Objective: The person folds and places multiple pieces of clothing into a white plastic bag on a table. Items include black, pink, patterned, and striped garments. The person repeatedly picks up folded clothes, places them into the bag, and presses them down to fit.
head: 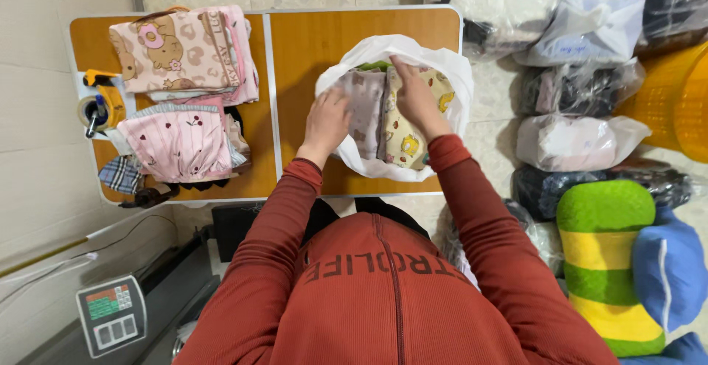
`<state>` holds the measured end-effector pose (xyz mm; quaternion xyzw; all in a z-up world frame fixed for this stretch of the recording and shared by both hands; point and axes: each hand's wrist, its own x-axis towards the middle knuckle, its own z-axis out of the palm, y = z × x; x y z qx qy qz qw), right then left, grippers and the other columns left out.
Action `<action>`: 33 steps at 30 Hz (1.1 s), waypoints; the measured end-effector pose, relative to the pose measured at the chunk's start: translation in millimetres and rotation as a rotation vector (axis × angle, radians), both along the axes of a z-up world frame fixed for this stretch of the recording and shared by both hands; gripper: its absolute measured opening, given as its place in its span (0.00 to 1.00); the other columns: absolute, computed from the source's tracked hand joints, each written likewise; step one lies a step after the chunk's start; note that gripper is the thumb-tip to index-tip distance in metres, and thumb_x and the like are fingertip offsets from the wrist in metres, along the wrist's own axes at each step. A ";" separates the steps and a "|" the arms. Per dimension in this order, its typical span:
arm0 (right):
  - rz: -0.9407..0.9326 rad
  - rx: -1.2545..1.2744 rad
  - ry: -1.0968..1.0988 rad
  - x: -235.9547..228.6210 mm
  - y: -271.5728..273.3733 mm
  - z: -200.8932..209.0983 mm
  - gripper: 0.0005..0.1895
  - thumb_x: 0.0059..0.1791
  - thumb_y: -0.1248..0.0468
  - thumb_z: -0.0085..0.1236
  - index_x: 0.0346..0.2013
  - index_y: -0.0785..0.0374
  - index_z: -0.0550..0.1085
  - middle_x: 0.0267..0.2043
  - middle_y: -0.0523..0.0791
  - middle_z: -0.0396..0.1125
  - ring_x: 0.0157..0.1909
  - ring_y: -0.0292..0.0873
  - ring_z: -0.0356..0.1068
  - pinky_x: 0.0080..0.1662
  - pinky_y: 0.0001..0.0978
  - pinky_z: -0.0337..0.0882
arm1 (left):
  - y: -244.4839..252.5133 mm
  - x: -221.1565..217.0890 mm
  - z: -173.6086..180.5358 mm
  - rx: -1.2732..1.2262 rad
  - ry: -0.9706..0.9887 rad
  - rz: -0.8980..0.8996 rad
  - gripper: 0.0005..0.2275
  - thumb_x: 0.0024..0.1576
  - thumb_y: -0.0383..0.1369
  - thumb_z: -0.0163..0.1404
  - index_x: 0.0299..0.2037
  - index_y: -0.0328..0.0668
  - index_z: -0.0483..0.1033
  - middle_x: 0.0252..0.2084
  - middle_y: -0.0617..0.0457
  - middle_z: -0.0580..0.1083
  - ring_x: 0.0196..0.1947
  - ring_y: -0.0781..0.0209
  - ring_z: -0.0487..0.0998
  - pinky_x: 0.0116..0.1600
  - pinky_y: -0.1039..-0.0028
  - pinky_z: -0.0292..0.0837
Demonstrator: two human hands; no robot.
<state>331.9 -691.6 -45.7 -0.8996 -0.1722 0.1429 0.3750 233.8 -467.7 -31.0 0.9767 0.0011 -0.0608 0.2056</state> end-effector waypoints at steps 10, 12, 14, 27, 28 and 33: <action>0.071 -0.098 0.242 -85.6 -16.2 -8.2 0.19 0.50 0.55 0.55 0.53 0.54 0.79 0.48 0.51 0.77 0.49 0.54 0.77 0.53 0.43 0.74 | 12.6 -45.3 -62.1 -0.740 0.124 0.802 0.43 0.51 0.40 0.69 0.68 0.31 0.52 0.65 0.37 0.60 0.65 0.43 0.60 0.65 0.57 0.59; 0.187 -0.227 0.201 -116.1 -18.2 -26.4 0.24 0.46 0.53 0.61 0.55 0.57 0.77 0.46 0.52 0.76 0.48 0.56 0.75 0.52 0.47 0.72 | 14.3 -54.2 -86.3 -1.037 0.404 0.898 0.42 0.53 0.42 0.67 0.68 0.31 0.52 0.66 0.38 0.60 0.66 0.47 0.61 0.64 0.60 0.57; 0.293 -0.370 0.116 -137.8 -18.3 -45.0 0.31 0.39 0.52 0.67 0.55 0.58 0.75 0.44 0.52 0.75 0.49 0.58 0.73 0.55 0.55 0.67 | 11.4 -64.6 -103.6 -1.223 0.635 0.871 0.30 0.56 0.44 0.58 0.64 0.31 0.70 0.63 0.44 0.72 0.63 0.52 0.68 0.61 0.64 0.56; -0.216 -0.239 -0.363 -116.1 -31.9 -24.2 0.29 0.43 0.57 0.66 0.58 0.61 0.75 0.57 0.54 0.72 0.60 0.57 0.69 0.64 0.47 0.64 | 5.1 -66.5 -71.3 -1.030 0.036 1.039 0.21 0.60 0.45 0.57 0.45 0.26 0.77 0.42 0.46 0.79 0.41 0.60 0.77 0.48 0.69 0.72; -0.437 -0.363 -0.212 -103.0 -44.2 -20.6 0.45 0.40 0.48 0.73 0.62 0.69 0.65 0.57 0.60 0.67 0.60 0.60 0.64 0.62 0.53 0.60 | 3.5 -65.6 -68.3 -0.978 0.001 1.027 0.21 0.61 0.45 0.56 0.46 0.27 0.77 0.42 0.46 0.79 0.41 0.59 0.77 0.48 0.69 0.71; -0.609 -0.153 -0.023 -56.7 -108.6 -43.1 0.50 0.38 0.58 0.66 0.69 0.74 0.54 0.41 0.60 0.72 0.45 0.65 0.70 0.50 0.52 0.68 | 4.4 -56.7 -53.4 -1.081 -0.180 0.975 0.17 0.62 0.41 0.52 0.48 0.30 0.77 0.43 0.48 0.79 0.41 0.61 0.77 0.48 0.70 0.72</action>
